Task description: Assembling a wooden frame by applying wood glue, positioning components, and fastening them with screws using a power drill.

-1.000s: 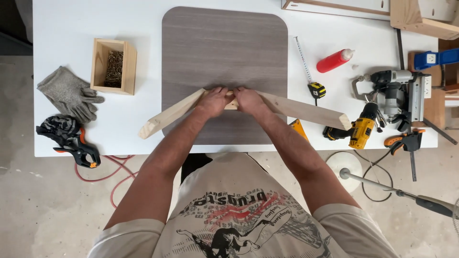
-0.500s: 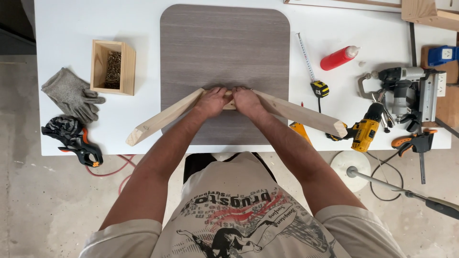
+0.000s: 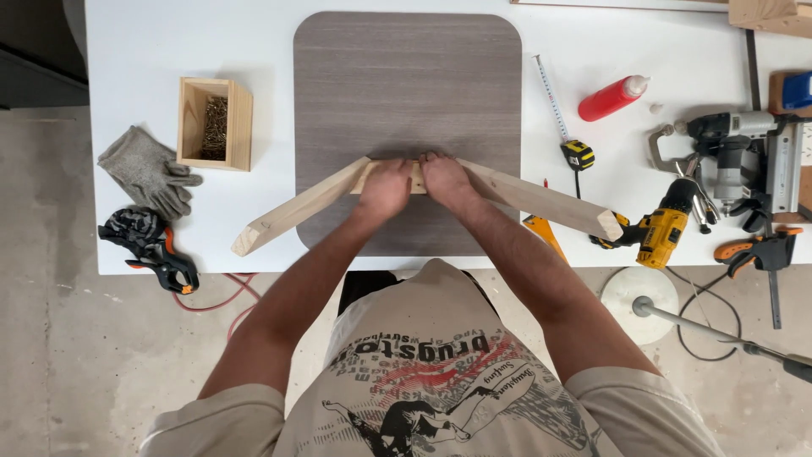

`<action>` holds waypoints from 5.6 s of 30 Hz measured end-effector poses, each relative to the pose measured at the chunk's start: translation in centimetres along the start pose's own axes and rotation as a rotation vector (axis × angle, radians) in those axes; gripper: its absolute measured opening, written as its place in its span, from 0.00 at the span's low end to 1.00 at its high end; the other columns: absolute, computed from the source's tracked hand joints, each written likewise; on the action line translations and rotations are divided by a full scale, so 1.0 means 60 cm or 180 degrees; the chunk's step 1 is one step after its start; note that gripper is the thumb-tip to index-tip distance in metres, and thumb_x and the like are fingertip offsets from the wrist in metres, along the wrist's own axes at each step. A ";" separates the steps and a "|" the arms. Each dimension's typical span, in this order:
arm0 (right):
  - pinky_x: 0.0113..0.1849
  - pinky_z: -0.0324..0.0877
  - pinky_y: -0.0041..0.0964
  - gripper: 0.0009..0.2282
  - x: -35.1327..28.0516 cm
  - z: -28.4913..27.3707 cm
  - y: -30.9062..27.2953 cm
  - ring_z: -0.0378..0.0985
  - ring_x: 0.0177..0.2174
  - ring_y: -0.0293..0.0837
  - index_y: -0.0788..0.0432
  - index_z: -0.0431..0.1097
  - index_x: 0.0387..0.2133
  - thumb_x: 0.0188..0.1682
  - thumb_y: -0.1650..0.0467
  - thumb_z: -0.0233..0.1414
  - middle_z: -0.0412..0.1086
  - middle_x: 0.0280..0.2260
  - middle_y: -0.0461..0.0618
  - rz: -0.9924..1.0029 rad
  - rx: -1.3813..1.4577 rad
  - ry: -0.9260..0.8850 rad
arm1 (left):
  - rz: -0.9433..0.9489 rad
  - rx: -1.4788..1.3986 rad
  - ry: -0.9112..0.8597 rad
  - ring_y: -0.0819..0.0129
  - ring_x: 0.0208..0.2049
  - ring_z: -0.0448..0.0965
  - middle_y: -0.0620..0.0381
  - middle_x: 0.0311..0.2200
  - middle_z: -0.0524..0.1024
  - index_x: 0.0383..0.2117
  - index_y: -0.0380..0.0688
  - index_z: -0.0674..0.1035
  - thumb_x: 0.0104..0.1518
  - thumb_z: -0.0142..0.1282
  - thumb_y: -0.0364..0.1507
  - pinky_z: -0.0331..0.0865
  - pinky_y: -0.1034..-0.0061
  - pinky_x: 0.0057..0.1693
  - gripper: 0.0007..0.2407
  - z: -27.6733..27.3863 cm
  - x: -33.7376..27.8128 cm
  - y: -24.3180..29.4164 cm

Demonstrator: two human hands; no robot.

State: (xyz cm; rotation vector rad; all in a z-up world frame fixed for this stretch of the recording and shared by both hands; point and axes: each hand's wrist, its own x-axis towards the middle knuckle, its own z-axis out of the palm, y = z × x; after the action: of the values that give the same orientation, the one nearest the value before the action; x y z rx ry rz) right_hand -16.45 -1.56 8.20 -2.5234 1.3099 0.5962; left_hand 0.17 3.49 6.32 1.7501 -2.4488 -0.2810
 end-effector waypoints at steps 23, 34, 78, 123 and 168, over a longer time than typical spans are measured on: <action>0.46 0.74 0.48 0.15 -0.017 -0.027 -0.002 0.74 0.49 0.55 0.60 0.72 0.51 0.52 0.71 0.50 0.67 0.49 0.57 0.0195 0.0258 0.0179 | -0.0544 -0.0270 0.0661 0.48 0.71 0.55 0.40 0.69 0.58 0.61 0.37 0.71 0.70 0.40 0.37 0.43 0.52 0.75 0.20 0.069 0.121 -0.023; 0.43 0.76 0.40 0.22 -0.012 0.006 -0.007 0.77 0.48 0.53 0.60 0.69 0.56 0.48 0.68 0.58 0.70 0.47 0.57 0.0126 0.0055 0.0434 | -0.0572 -0.0127 0.0883 0.49 0.69 0.60 0.42 0.68 0.61 0.62 0.39 0.70 0.67 0.45 0.35 0.49 0.49 0.73 0.20 0.085 0.120 -0.022; 0.43 0.74 0.41 0.27 0.076 -0.038 -0.020 0.79 0.42 0.49 0.55 0.70 0.51 0.56 0.47 0.39 0.71 0.48 0.50 -0.0170 0.1678 0.3459 | -0.0123 -0.0192 0.1102 0.45 0.69 0.61 0.39 0.68 0.61 0.63 0.30 0.68 0.57 0.40 0.30 0.53 0.56 0.73 0.26 0.069 0.115 -0.033; 0.33 0.77 0.49 0.17 -0.162 0.286 0.061 0.80 0.32 0.58 0.57 0.67 0.35 0.58 0.55 0.50 0.69 0.28 0.54 0.1645 0.1207 0.2721 | -0.1487 0.0230 0.1370 0.48 0.21 0.83 0.49 0.15 0.75 0.28 0.47 0.80 0.64 0.52 0.51 0.77 0.57 0.30 0.21 0.030 -0.193 -0.124; 0.38 0.73 0.41 0.14 -0.170 0.286 0.070 0.76 0.32 0.50 0.56 0.66 0.45 0.51 0.63 0.53 0.63 0.31 0.47 0.1080 0.2562 0.3197 | -0.1596 0.0425 0.2005 0.33 0.32 0.75 0.37 0.28 0.74 0.35 0.35 0.74 0.67 0.59 0.34 0.70 0.48 0.40 0.13 0.056 -0.143 -0.032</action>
State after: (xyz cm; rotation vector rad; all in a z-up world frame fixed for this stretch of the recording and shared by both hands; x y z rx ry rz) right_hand -29.38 10.07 -2.46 -1.8678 1.7549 -1.1063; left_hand 4.04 11.28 2.72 2.0777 -1.6111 0.3551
